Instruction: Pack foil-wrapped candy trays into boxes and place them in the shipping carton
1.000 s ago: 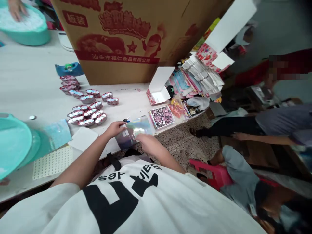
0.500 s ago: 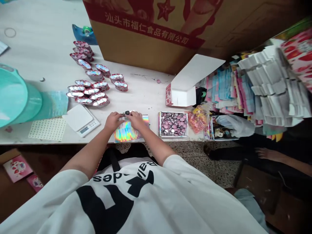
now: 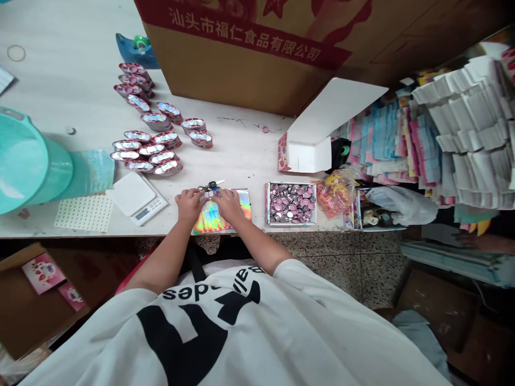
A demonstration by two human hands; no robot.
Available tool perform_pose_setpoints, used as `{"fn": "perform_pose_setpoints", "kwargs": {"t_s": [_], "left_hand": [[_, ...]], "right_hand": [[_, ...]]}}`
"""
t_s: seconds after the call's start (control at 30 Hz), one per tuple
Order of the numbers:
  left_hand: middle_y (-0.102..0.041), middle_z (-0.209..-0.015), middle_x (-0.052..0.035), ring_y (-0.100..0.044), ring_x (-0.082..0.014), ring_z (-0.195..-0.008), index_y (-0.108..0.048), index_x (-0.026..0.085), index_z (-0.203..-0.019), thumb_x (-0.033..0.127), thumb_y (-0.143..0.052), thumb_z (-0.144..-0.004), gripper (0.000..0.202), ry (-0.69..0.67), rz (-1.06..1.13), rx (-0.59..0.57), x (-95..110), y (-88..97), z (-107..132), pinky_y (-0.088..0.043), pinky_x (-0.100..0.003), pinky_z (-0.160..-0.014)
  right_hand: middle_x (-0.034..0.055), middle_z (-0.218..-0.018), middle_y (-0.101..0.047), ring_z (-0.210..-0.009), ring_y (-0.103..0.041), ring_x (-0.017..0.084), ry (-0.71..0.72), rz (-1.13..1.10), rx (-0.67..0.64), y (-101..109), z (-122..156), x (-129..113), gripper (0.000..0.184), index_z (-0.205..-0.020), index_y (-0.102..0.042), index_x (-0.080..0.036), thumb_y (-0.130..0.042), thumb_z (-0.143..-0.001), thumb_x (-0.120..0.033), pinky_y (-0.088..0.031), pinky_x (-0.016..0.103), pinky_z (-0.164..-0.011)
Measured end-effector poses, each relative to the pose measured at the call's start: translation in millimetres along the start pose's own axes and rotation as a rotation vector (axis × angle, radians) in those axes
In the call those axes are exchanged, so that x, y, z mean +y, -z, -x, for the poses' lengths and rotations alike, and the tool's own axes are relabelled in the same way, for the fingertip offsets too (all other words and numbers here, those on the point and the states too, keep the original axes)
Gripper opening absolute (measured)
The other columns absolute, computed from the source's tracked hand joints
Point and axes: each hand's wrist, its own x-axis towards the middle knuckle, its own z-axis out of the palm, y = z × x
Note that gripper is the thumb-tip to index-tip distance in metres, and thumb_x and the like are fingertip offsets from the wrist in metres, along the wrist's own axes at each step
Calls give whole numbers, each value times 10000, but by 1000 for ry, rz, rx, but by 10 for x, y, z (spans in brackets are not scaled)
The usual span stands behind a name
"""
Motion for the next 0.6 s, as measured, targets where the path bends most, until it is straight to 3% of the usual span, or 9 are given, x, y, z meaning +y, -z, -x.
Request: {"fn": "perform_pose_setpoints", "kwargs": {"t_s": [0.2, 0.27, 0.33, 0.47, 0.6], "left_hand": [[-684, -1158, -132, -498, -329, -1117, -744, 239, -1082, 440, -634, -902, 292, 38, 18, -4, -21, -62, 19, -281, -473, -938], [-685, -1163, -133, -499, -332, -1124, -741, 230, -1091, 437, -641, -899, 300, 53, 14, -20, -13, -55, 13, -283, -480, -945], [-685, -1164, -139, -505, -339, -1130, -736, 223, -1096, 436, -641, -898, 306, 56, -1, -40, 17, -29, 4, -290, -488, -949], [-654, -1239, -161, -515, -356, -1161, -706, 221, -1156, 396, -612, -912, 315, 18, -50, -73, 151, 103, 8, -314, -503, -974], [-623, -1303, -168, -537, -348, -1213, -616, 206, -1313, 348, -519, -954, 397, 19, 45, -72, 321, 326, 107, -319, -534, -1055]], "right_hand": [[102, -1540, -455, -1392, -349, 287, 74, -65, -24, 4, 202, -41, 282, -1145, -704, -202, -502, -956, -148, -244, 486, -1123], [109, -1448, -550, -1346, -419, 293, 93, -175, -65, 98, 386, -69, 180, -1007, -732, -184, -574, -921, -172, -321, 477, -1083], [96, -1223, -684, -1191, -555, 259, 63, -387, -102, 236, 604, -92, 71, -848, -726, -179, -658, -864, -194, -415, 423, -1005], [40, -806, -724, -782, -659, 175, -212, -953, -54, 497, 893, -40, 159, -748, -690, -184, -746, -772, -330, -520, 305, -757], [31, -695, -696, -642, -629, 172, -445, -1224, 158, 645, 701, 79, 282, -688, -660, -188, -787, -642, -436, -511, 299, -640]]}}
